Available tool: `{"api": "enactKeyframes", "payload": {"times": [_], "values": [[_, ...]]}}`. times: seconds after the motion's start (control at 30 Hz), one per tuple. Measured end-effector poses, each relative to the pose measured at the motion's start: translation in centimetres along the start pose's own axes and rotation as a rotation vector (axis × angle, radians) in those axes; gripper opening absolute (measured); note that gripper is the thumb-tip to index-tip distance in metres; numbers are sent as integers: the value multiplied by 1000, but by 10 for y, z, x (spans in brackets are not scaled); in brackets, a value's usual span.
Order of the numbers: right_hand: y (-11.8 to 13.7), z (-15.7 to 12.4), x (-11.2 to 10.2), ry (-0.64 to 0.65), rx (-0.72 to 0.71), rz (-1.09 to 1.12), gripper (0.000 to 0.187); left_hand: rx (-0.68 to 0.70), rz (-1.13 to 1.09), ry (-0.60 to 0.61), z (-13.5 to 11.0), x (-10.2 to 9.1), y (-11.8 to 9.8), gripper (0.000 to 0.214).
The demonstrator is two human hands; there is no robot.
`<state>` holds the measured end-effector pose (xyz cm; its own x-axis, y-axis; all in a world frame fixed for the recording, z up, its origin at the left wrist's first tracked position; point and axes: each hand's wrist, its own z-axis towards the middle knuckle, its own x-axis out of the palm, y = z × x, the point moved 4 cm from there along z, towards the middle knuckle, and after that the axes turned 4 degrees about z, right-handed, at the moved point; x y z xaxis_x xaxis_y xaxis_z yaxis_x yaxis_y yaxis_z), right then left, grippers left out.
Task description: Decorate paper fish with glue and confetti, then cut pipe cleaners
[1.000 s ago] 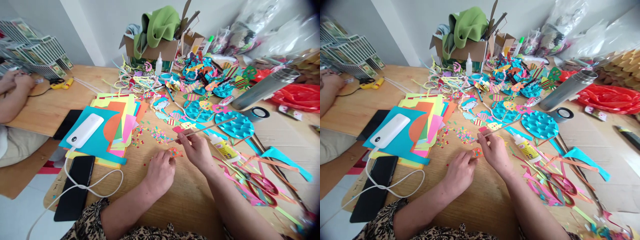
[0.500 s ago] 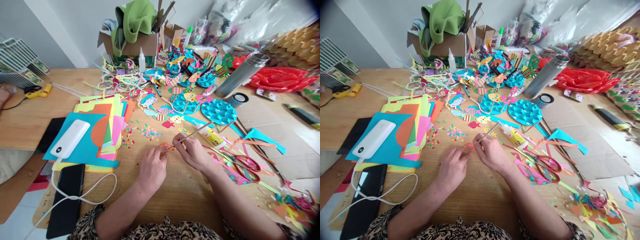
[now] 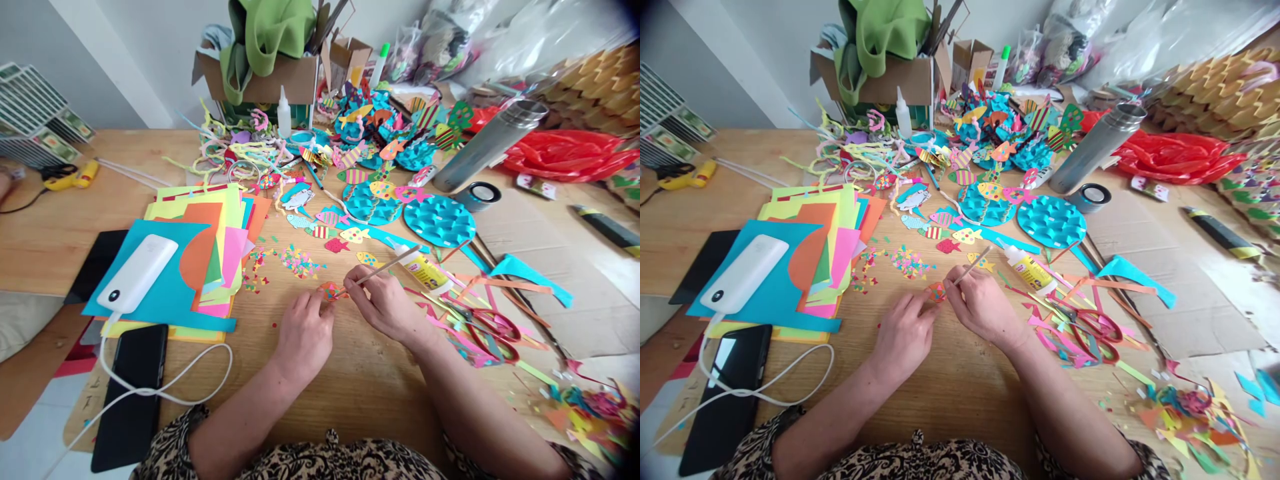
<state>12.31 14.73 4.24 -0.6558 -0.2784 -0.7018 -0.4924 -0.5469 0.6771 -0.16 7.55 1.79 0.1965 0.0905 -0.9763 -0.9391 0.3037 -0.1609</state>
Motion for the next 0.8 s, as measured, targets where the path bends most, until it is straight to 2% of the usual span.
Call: {"api": "enactKeyframes", "payload": {"times": [0.8], "values": [[-1,-1,2,12,2,16,22,-5,13,-4,-1,3,0,23]]}}
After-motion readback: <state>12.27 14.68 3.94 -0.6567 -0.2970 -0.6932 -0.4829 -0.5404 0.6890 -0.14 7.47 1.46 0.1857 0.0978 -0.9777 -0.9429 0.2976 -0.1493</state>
